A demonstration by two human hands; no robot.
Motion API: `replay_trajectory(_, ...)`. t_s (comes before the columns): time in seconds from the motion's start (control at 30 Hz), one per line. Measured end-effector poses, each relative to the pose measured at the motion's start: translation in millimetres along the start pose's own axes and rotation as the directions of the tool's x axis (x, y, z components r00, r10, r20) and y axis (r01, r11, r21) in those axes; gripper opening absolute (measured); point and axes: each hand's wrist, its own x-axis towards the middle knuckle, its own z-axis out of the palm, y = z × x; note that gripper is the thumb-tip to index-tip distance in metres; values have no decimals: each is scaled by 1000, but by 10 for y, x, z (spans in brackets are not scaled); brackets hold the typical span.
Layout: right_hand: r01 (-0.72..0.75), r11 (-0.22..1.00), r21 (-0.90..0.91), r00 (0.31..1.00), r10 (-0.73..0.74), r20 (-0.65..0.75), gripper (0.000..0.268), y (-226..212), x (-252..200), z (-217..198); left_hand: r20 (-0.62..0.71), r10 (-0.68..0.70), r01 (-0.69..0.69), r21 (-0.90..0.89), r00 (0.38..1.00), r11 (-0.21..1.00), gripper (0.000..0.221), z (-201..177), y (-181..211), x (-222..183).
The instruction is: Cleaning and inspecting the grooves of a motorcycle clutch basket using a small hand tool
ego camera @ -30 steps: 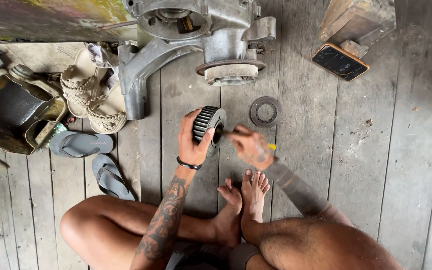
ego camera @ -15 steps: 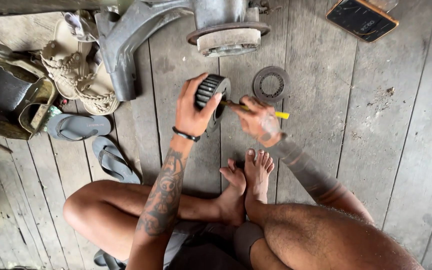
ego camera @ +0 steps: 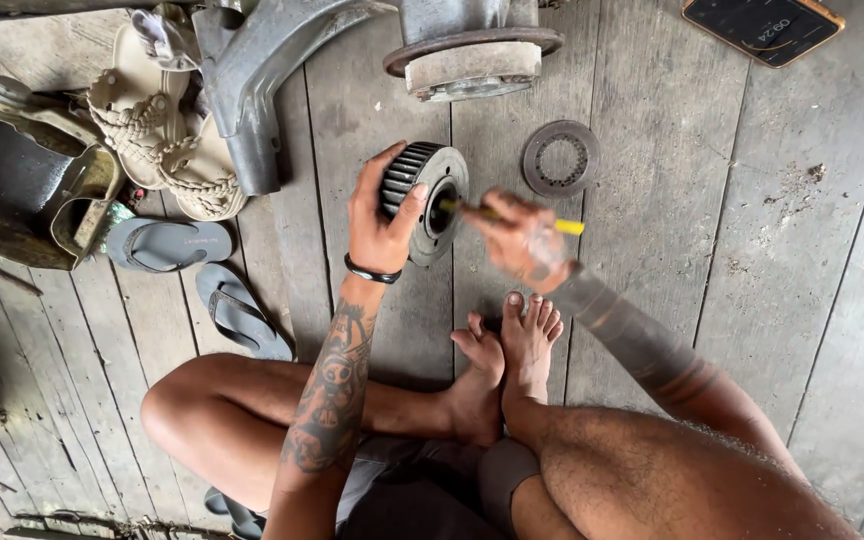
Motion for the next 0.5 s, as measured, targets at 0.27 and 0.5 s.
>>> replay_trajectory(0.27, -91, 995, 31, 988, 86, 125, 25, -258, 232, -325, 12, 82, -82, 28, 997, 996, 46, 81, 41, 3)
replay_trajectory(0.5, 187, 945, -270, 981, -166, 98, 26, -262, 298, -389, 26, 85, -86, 45, 996, 995, 47, 89, 45, 46)
